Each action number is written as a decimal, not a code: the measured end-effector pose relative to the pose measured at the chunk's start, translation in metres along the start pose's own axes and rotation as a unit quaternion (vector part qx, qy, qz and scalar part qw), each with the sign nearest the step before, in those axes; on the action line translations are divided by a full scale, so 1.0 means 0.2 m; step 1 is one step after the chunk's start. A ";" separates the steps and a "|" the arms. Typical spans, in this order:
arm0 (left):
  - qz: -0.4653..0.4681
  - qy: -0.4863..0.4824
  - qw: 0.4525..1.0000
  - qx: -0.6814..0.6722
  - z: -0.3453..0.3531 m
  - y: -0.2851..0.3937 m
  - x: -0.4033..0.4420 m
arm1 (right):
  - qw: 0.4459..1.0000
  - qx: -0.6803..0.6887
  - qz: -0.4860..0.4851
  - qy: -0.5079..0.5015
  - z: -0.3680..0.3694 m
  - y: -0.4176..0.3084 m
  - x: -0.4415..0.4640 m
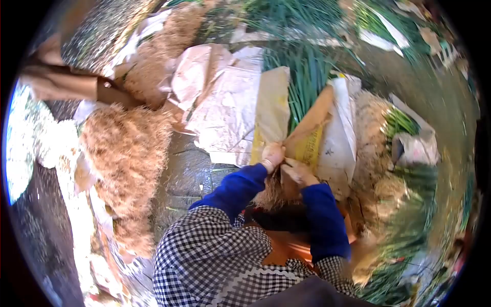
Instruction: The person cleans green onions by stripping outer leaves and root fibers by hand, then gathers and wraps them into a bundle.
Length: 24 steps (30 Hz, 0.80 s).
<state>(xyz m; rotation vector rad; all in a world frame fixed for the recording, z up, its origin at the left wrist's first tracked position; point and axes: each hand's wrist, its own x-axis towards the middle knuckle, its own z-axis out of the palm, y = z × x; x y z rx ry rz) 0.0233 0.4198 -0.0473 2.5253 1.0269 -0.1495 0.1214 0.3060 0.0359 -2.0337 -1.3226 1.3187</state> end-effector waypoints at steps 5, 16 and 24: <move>-0.314 0.051 0.929 -0.191 0.02 0.20 0.01 | 0.934 0.208 0.207 0.203 -0.05 0.32 0.00; -0.339 0.092 0.860 -0.370 -0.22 0.23 -0.05 | 0.960 0.243 0.116 0.074 0.29 0.29 0.07; -0.161 0.149 0.722 -0.656 -0.06 0.06 0.11 | 0.938 0.321 0.032 0.125 0.20 0.21 -0.23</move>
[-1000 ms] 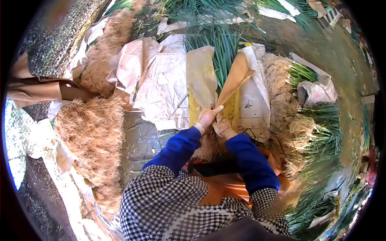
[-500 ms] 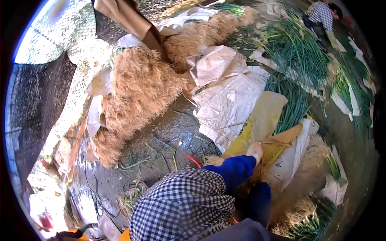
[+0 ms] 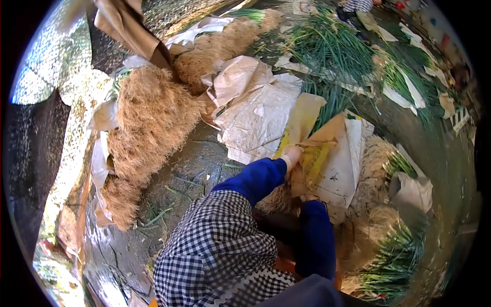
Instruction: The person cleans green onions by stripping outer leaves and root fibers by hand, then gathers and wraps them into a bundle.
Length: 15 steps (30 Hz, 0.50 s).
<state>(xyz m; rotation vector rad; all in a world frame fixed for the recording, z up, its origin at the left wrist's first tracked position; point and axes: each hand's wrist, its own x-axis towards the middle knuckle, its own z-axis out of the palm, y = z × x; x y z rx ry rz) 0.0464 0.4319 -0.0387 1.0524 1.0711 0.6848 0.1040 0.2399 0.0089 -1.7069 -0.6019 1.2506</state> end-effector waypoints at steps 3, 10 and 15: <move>0.169 -0.152 0.919 0.322 -0.18 -0.05 0.09 | 0.998 0.048 -0.037 -0.011 -0.01 -0.05 -0.17; 0.153 -0.054 0.986 -0.041 -0.33 0.94 -0.68 | 0.968 0.116 -0.185 -0.127 0.31 -0.39 -0.48; 0.180 0.013 0.966 -0.184 -0.60 1.37 -0.92 | 0.960 0.143 -0.198 -0.138 0.58 -0.54 -0.74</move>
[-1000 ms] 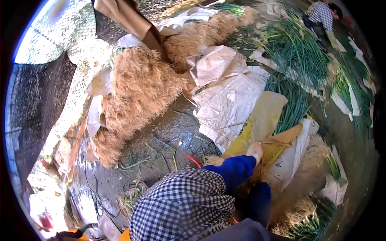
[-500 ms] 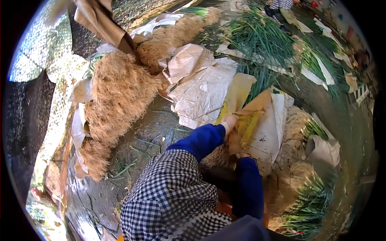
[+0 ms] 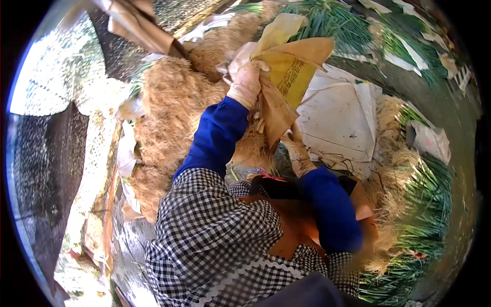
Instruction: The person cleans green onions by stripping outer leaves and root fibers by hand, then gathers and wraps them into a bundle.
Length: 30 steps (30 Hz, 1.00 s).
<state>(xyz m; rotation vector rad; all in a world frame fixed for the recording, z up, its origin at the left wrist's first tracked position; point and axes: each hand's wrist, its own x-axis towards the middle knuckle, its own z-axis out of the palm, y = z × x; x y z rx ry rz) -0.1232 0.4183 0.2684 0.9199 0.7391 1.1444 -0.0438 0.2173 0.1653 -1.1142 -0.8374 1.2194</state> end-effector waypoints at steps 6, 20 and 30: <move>0.044 0.026 0.999 -0.004 -0.25 0.71 -0.70 | 0.937 0.266 0.040 -0.221 0.31 0.08 0.08; 0.352 0.279 0.891 -0.069 -0.86 1.22 -1.50 | 0.910 0.161 0.057 -0.378 1.42 -0.11 0.31; 0.489 0.425 0.759 -0.059 -1.56 1.44 -1.19 | 0.784 0.210 0.214 -0.544 2.62 0.26 0.75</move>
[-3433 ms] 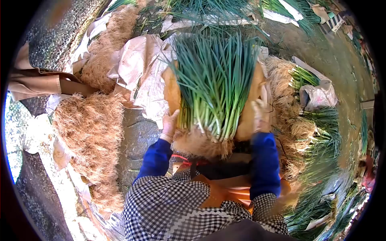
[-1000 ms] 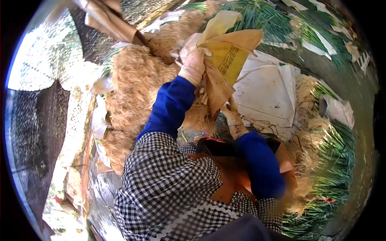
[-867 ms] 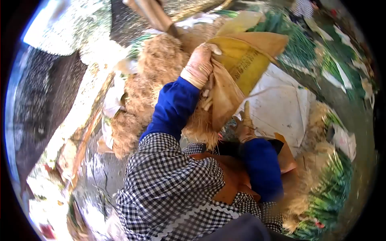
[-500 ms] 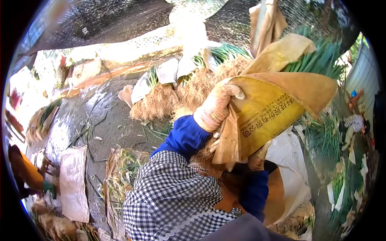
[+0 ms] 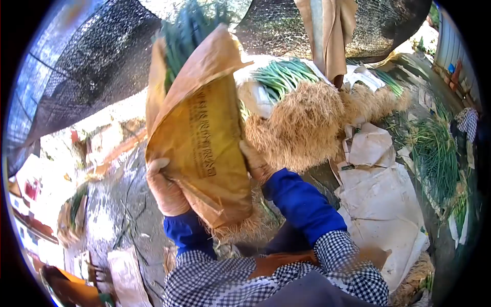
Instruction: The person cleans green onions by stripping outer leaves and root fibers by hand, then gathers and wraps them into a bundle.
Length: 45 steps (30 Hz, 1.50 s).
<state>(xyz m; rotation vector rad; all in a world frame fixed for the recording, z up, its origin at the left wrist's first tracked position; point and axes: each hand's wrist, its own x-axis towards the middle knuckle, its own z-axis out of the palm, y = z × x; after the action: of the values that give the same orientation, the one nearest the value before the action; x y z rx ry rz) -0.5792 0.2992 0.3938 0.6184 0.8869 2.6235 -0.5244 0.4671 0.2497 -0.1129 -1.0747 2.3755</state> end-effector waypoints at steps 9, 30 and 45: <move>0.072 0.080 0.967 0.232 -0.68 -0.53 0.92 | 0.989 -0.148 0.013 -0.007 -0.28 0.25 0.84; -0.109 0.137 0.921 0.348 -1.28 -1.67 1.73 | 0.866 -0.460 0.174 0.084 -0.96 0.92 0.84; -0.013 -0.353 0.793 0.496 -0.47 -1.44 -0.31 | 0.476 -0.730 0.346 0.348 -1.19 -0.53 -2.57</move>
<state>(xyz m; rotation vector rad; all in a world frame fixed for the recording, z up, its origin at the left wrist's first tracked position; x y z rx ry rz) -0.5307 0.4461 0.1271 1.6351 1.8777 1.4313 0.0286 0.4315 0.0946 -2.1535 -2.3846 0.6733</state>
